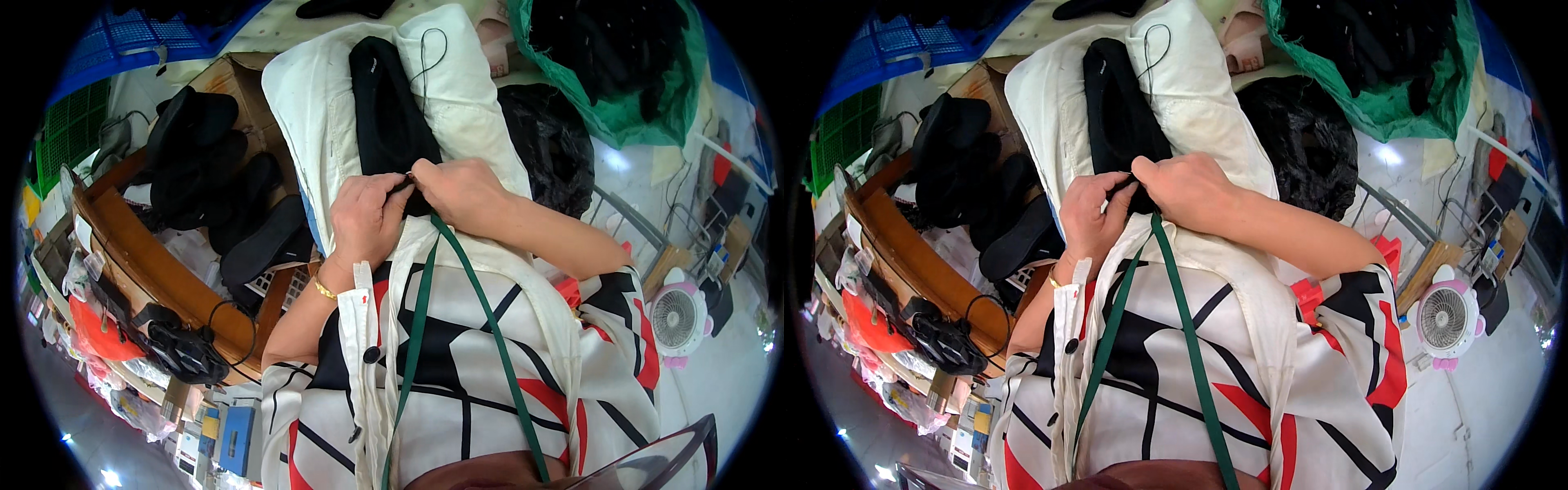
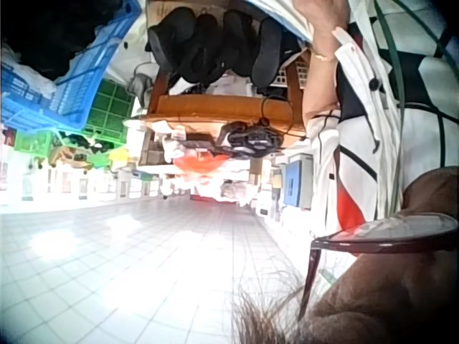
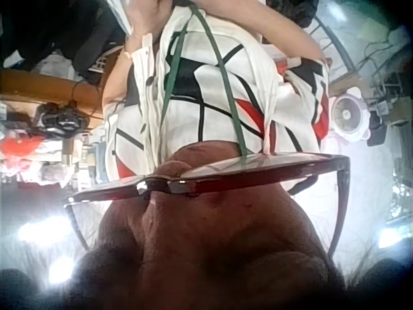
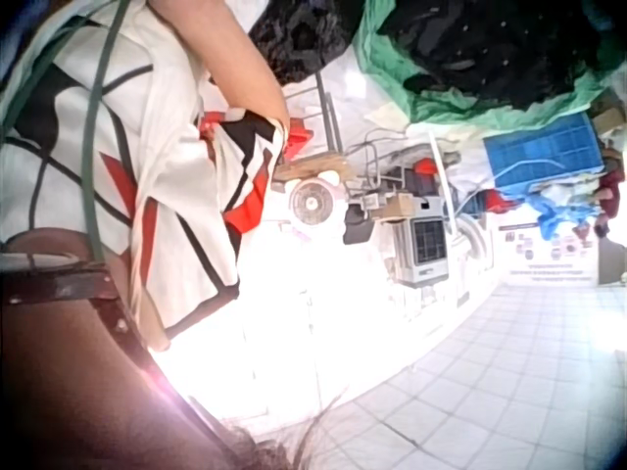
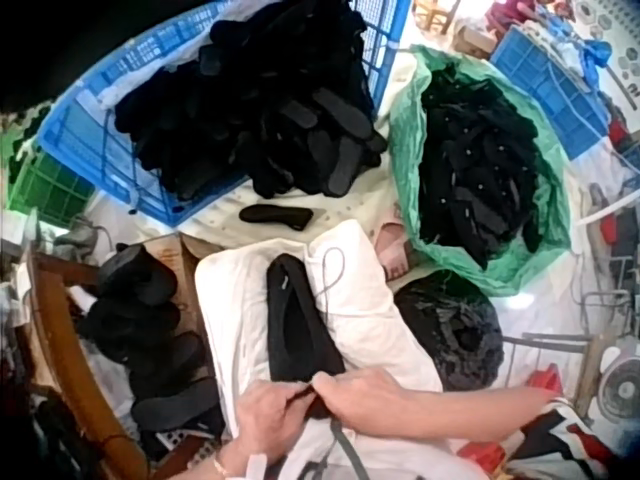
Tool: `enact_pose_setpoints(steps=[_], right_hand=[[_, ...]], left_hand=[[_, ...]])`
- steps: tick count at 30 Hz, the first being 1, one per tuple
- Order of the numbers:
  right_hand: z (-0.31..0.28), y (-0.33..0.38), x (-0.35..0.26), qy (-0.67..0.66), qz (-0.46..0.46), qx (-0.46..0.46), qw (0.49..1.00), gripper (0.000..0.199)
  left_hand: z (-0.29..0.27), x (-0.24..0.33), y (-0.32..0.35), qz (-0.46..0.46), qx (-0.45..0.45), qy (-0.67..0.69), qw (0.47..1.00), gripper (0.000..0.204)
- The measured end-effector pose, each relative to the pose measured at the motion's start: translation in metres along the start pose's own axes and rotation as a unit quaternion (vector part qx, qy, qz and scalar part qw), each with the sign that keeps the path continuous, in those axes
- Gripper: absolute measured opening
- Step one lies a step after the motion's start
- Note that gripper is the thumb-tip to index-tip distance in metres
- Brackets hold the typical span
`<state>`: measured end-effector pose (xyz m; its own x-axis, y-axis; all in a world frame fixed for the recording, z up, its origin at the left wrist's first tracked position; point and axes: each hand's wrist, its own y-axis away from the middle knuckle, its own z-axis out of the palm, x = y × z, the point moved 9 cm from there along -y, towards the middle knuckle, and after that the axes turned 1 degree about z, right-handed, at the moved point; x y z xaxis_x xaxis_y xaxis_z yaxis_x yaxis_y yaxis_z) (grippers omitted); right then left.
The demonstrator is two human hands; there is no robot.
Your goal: The person is sitting on the floor in a workshop environment, sewing black shoe parts by hand. They use a needle and thread to stitch the edges of the shoe components, pulling the thread tight after each stitch. The person handles multiple shoe parts, picking them up from a pile and placing them back down after sewing.
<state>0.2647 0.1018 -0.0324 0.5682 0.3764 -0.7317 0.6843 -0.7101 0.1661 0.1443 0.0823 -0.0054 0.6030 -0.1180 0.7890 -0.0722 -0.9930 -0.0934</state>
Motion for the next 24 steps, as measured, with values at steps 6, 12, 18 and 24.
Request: enact_pose_setpoints(steps=[6, 12, 18, 24], right_hand=[[0.001, 0.002, 0.009, -0.066, 0.061, 0.012, 0.996, 0.016], [-0.006, -0.005, 0.018, -0.219, 0.158, 0.015, 0.963, 0.015], [-0.006, -0.021, 0.01, -0.294, 0.219, -0.104, 0.925, 0.018], [-0.027, -0.038, 0.008, -0.126, 0.072, -0.059, 0.988, 0.017]], left_hand=[[0.003, -0.007, 0.007, -0.015, -0.021, 0.03, 0.999, 0.021], [0.002, -0.007, 0.006, 0.026, -0.004, 0.057, 0.998, 0.027], [0.004, -0.005, 0.007, 0.051, -0.01, 0.054, 0.997, 0.031], [0.001, 0.002, 0.007, 0.098, -0.016, 0.022, 0.995, 0.036]])
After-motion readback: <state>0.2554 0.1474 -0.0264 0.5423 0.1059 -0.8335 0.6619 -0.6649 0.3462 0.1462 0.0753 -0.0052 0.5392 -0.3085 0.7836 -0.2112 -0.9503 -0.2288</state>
